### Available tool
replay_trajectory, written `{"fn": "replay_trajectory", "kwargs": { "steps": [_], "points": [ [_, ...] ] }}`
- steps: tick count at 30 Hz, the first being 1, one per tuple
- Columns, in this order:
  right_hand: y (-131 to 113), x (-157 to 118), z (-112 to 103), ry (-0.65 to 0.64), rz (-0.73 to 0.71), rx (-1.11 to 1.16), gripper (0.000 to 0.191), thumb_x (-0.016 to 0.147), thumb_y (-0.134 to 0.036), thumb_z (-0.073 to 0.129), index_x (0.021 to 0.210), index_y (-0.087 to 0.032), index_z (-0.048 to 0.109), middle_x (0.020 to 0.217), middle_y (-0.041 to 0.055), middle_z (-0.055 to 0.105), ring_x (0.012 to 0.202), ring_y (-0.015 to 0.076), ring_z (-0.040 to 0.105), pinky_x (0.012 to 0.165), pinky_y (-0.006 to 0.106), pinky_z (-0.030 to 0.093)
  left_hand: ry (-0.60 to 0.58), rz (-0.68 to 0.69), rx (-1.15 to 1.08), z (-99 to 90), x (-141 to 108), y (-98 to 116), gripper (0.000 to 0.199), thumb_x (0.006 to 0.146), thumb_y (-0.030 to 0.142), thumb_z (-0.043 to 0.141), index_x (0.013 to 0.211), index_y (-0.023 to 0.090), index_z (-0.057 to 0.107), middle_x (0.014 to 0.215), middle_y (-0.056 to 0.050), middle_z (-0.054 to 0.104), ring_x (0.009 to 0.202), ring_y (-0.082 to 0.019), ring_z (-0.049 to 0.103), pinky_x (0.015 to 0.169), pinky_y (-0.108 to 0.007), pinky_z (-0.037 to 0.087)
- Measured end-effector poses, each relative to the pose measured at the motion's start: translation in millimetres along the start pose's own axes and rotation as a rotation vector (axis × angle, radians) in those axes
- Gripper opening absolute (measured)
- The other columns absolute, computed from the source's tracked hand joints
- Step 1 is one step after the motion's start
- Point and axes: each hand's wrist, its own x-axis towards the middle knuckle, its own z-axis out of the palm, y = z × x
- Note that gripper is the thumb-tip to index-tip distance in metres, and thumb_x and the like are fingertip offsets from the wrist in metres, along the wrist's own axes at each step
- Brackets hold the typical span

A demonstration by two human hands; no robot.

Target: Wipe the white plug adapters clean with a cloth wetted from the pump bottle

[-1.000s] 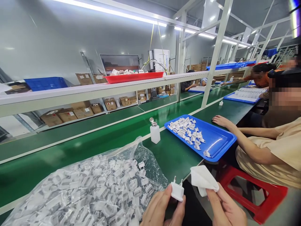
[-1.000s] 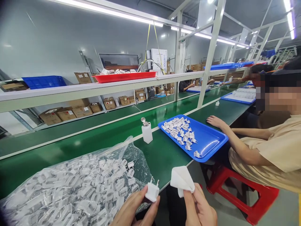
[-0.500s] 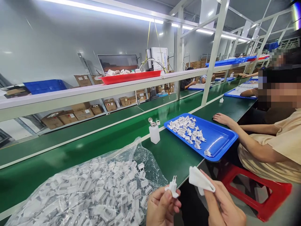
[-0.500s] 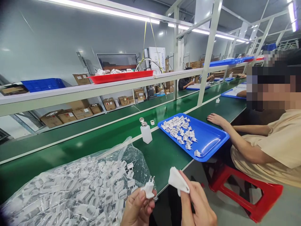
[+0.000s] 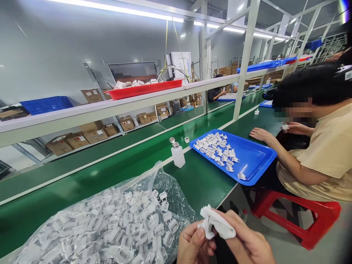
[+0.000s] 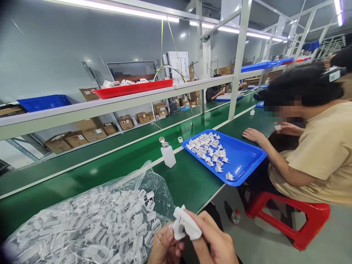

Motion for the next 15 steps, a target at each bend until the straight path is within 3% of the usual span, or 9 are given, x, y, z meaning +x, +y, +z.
{"fn": "replay_trajectory", "kwargs": {
  "steps": [5,8,11,15],
  "points": [
    [17.7,0.3,-19.8,0.335,0.356,-0.028,0.04,0.091,-0.05,0.063,0.108,-0.019,0.079,0.075,0.004,0.07,0.069,0.0211,0.067,0.062,0.023,0.053,0.062,-0.077,-0.026,-5.7,4.5,-5.9,0.035,0.065,0.042,0.093,0.074,0.011,0.077,0.072,-0.009,0.077,0.049,-0.008,0.061,0.045,-0.014,0.048],
    [19.1,1.3,-17.6,0.2,0.405,-0.006,0.04,0.087,-0.053,0.067,0.105,-0.019,0.079,0.078,0.0031,0.069,0.073,0.0206,0.064,0.065,0.023,0.052,0.068,-0.067,0.027,-2.4,8.2,-12.8,0.039,0.065,0.045,0.092,0.073,0.01,0.078,0.069,-0.01,0.077,0.047,-0.008,0.061,0.044,-0.014,0.047],
    [21.6,7.1,-18.5,0.041,0.462,0.167,0.038,0.086,-0.052,0.068,0.104,-0.02,0.079,0.076,0.0028,0.067,0.071,0.0192,0.06,0.066,0.024,0.05,0.139,0.06,0.149,1.1,14.7,-22.9,0.043,0.06,0.049,0.093,0.07,0.01,0.078,0.063,-0.01,0.075,0.045,-0.012,0.063,0.042,-0.018,0.049],
    [33.1,18.9,-35.1,0.213,0.692,0.407,0.035,0.074,-0.051,0.079,0.081,-0.017,0.079,0.061,-0.0004,0.057,0.057,0.0127,0.042,0.049,0.022,0.037,0.391,0.338,0.381,1.0,30.8,-28.2,0.047,0.056,0.046,0.095,0.085,0.013,0.081,0.063,-0.008,0.076,0.053,-0.02,0.07,0.049,-0.027,0.058]
  ]
}}
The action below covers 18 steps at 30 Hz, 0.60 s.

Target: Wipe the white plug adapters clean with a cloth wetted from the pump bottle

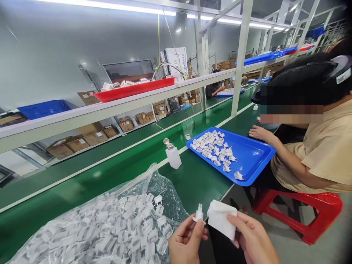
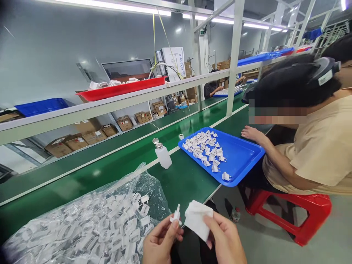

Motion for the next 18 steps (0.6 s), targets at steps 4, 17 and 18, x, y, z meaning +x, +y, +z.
{"fn": "replay_trajectory", "kwargs": {
  "steps": [4,17,18],
  "points": [
    [-14.5,12.2,-20.6,0.083,0.105,0.211,0.042,0.06,-0.054,0.089,0.064,-0.016,0.072,0.06,-0.0012,0.053,0.057,0.0116,0.039,0.045,0.021,0.033,0.023,0.235,0.372,20.3,30.2,8.6,0.044,0.069,0.044,0.086,0.102,0.016,0.079,0.09,-0.009,0.081,0.077,-0.024,0.076,0.069,-0.033,0.063],
    [-16.6,30.8,-71.8,0.143,0.048,0.377,0.037,0.054,-0.047,0.096,0.076,-0.02,0.083,0.079,0.0039,0.08,0.077,0.0216,0.074,0.07,0.023,0.058,-0.53,0.733,0.963,217.1,122.9,-27.5,0.044,0.088,0.001,0.044,0.124,0.016,0.065,0.121,-0.017,0.07,0.117,-0.03,0.065,0.105,-0.043,0.047],
    [-16.4,31.3,-75.0,0.142,0.046,0.373,0.038,0.054,-0.047,0.096,0.076,-0.02,0.083,0.079,0.0046,0.081,0.077,0.0228,0.075,0.07,0.024,0.059,-0.552,0.73,0.974,221.8,126.2,-31.1,0.048,0.086,-0.001,0.044,0.127,0.016,0.064,0.124,-0.018,0.069,0.119,-0.03,0.064,0.106,-0.043,0.046]
  ]
}}
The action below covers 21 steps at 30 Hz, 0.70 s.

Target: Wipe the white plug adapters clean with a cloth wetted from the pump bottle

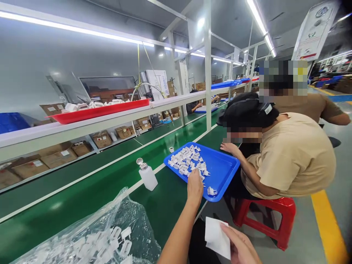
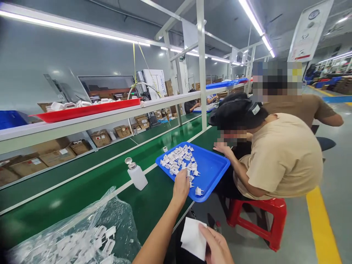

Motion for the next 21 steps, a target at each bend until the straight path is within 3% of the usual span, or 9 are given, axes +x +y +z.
{"fn": "replay_trajectory", "kwargs": {
  "steps": [3,7,10,14,18,21],
  "points": [
    [-3.2,-0.1,-8.6,0.035,0.006,-0.013,0.04,0.052,-0.048,0.096,0.075,-0.018,0.082,0.078,0.0065,0.081,0.076,0.0265,0.076,0.066,0.028,0.06,-0.028,0.001,0.025,3.3,-4.8,0.0,0.063,0.08,-0.003,0.047,0.141,0.014,0.053,0.141,-0.019,0.059,0.134,-0.031,0.052,0.114,-0.044,0.038],
    [-2.1,-4.1,-14.6,0.134,0.049,-0.079,0.043,0.047,-0.047,0.095,0.075,-0.018,0.081,0.077,0.0075,0.08,0.073,0.0288,0.075,0.055,0.029,0.058,0.009,-0.052,0.095,-18.7,-45.9,5.4,0.068,0.083,0.006,0.053,0.149,0.014,0.039,0.148,-0.018,0.047,0.137,-0.033,0.042,0.115,-0.045,0.035],
    [5.3,-2.2,-13.3,0.105,0.091,-0.139,0.044,0.049,-0.047,0.094,0.079,-0.017,0.081,0.084,0.0092,0.081,0.079,0.0296,0.075,0.06,0.03,0.059,0.04,-0.143,0.164,-51.7,-84.9,-3.2,0.053,0.08,0.005,0.053,0.131,0.018,0.05,0.131,-0.013,0.055,0.124,-0.028,0.047,0.107,-0.04,0.04],
    [26.6,11.4,-5.1,0.002,0.135,-0.233,0.051,0.054,-0.05,0.093,0.09,-0.016,0.083,0.092,0.009,0.081,0.088,0.0303,0.073,0.069,0.031,0.059,0.104,-0.357,0.268,-109.1,-136.0,-38.3,0.04,0.07,-0.006,0.043,0.098,0.021,0.053,0.106,-0.01,0.056,0.104,-0.028,0.05,0.096,-0.043,0.042],
    [51.7,32.5,18.0,-0.174,0.088,-0.35,0.048,0.066,-0.044,0.091,0.104,-0.016,0.081,0.095,0.0031,0.08,0.084,0.0208,0.068,0.07,0.022,0.054,0.184,-0.493,0.273,-158.3,-172.6,-69.4,0.032,0.078,-0.003,0.043,0.097,0.02,0.053,0.107,-0.011,0.056,0.107,-0.029,0.051,0.098,-0.046,0.041],
    [62.2,45.7,47.3,-0.326,0.098,-0.324,0.045,0.071,-0.041,0.09,0.107,-0.015,0.08,0.095,0.0015,0.079,0.082,0.0174,0.066,0.07,0.021,0.052,0.215,-0.514,0.187,-175.5,-173.0,-82.9,0.031,0.082,0.006,0.052,0.11,0.02,0.056,0.118,-0.01,0.061,0.117,-0.027,0.054,0.103,-0.041,0.042]
  ]
}}
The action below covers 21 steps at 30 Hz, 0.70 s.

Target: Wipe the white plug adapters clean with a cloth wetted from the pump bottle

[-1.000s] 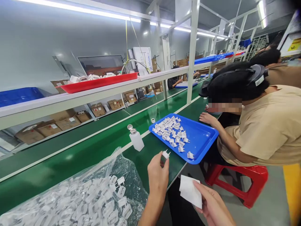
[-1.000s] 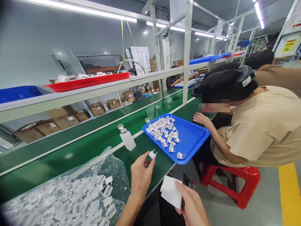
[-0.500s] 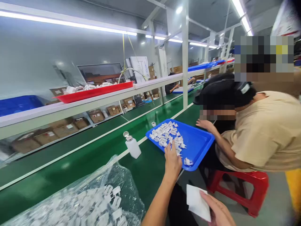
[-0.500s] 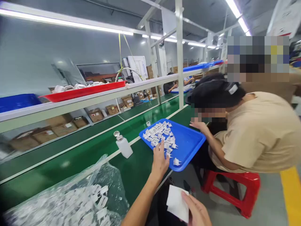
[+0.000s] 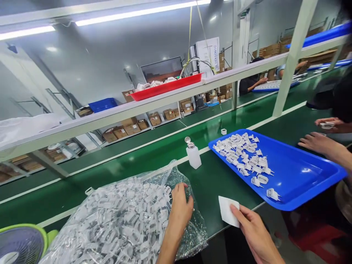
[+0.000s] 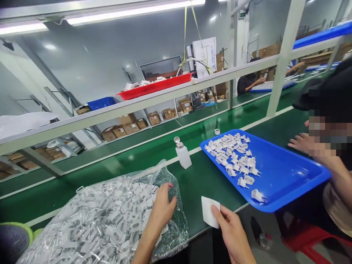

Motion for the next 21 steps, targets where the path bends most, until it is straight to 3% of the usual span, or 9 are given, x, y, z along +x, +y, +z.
{"fn": "replay_trajectory", "kwargs": {
  "steps": [2,5,7,10,15,18,21],
  "points": [
    [-3.9,10.8,17.4,-0.046,0.006,0.033,0.044,0.074,-0.043,0.087,0.107,-0.015,0.08,0.097,0.0021,0.079,0.09,0.0193,0.067,0.074,0.022,0.054,0.025,-0.033,-0.063,4.3,19.5,0.1,0.04,0.082,0.012,0.06,0.12,0.02,0.055,0.126,-0.01,0.063,0.121,-0.026,0.057,0.103,-0.038,0.045],
    [-9.3,20.4,37.7,-0.028,0.008,0.084,0.041,0.073,-0.046,0.087,0.101,-0.017,0.08,0.099,0.0026,0.079,0.102,0.0221,0.068,0.08,0.024,0.056,0.135,-0.148,-0.125,25.9,64.8,8.9,0.047,0.086,0.018,0.062,0.132,0.015,0.051,0.135,-0.016,0.06,0.121,-0.027,0.061,0.101,-0.04,0.048],
    [-12.6,24.1,45.3,0.004,0.007,0.117,0.041,0.068,-0.047,0.089,0.096,-0.018,0.08,0.098,0.0027,0.079,0.105,0.0234,0.069,0.083,0.025,0.058,0.22,-0.203,-0.135,43.5,96.6,18.7,0.054,0.086,0.02,0.067,0.137,0.012,0.05,0.143,-0.019,0.054,0.134,-0.032,0.052,0.11,-0.047,0.042],
    [-21.9,27.9,48.6,0.024,-0.003,0.145,0.042,0.061,-0.045,0.093,0.09,-0.018,0.08,0.096,0.0047,0.08,0.107,0.0267,0.07,0.086,0.028,0.06,0.315,-0.205,-0.144,64.7,131.9,34.7,0.056,0.09,0.031,0.07,0.141,0.019,0.05,0.154,-0.014,0.044,0.14,-0.036,0.044,0.112,-0.06,0.038],
    [-48.4,33.8,37.9,0.021,-0.026,0.15,0.036,0.057,-0.039,0.093,0.082,-0.017,0.079,0.087,0.0086,0.08,0.1,0.0344,0.074,0.08,0.037,0.064,0.37,-0.196,-0.165,78.6,155.1,44.4,0.045,0.094,0.035,0.068,0.135,0.02,0.057,0.143,-0.012,0.055,0.126,-0.031,0.057,0.103,-0.056,0.049],
    [-60.8,39.3,26.7,0.031,-0.046,0.158,0.037,0.052,-0.034,0.095,0.079,-0.016,0.078,0.081,0.0095,0.08,0.098,0.0375,0.075,0.078,0.041,0.065,0.329,-0.152,-0.168,76.2,159.4,41.9,0.036,0.095,0.035,0.067,0.126,0.018,0.061,0.127,-0.009,0.064,0.11,-0.026,0.065,0.093,-0.048,0.056],
    [-67.8,43.4,18.4,0.054,-0.081,0.184,0.039,0.052,-0.034,0.094,0.082,-0.015,0.078,0.082,0.0097,0.08,0.1,0.0379,0.074,0.08,0.041,0.064,0.274,-0.016,-0.156,65.7,159.5,44.6,0.031,0.094,0.035,0.067,0.119,0.017,0.063,0.12,-0.008,0.067,0.105,-0.024,0.066,0.09,-0.046,0.056]
  ]
}}
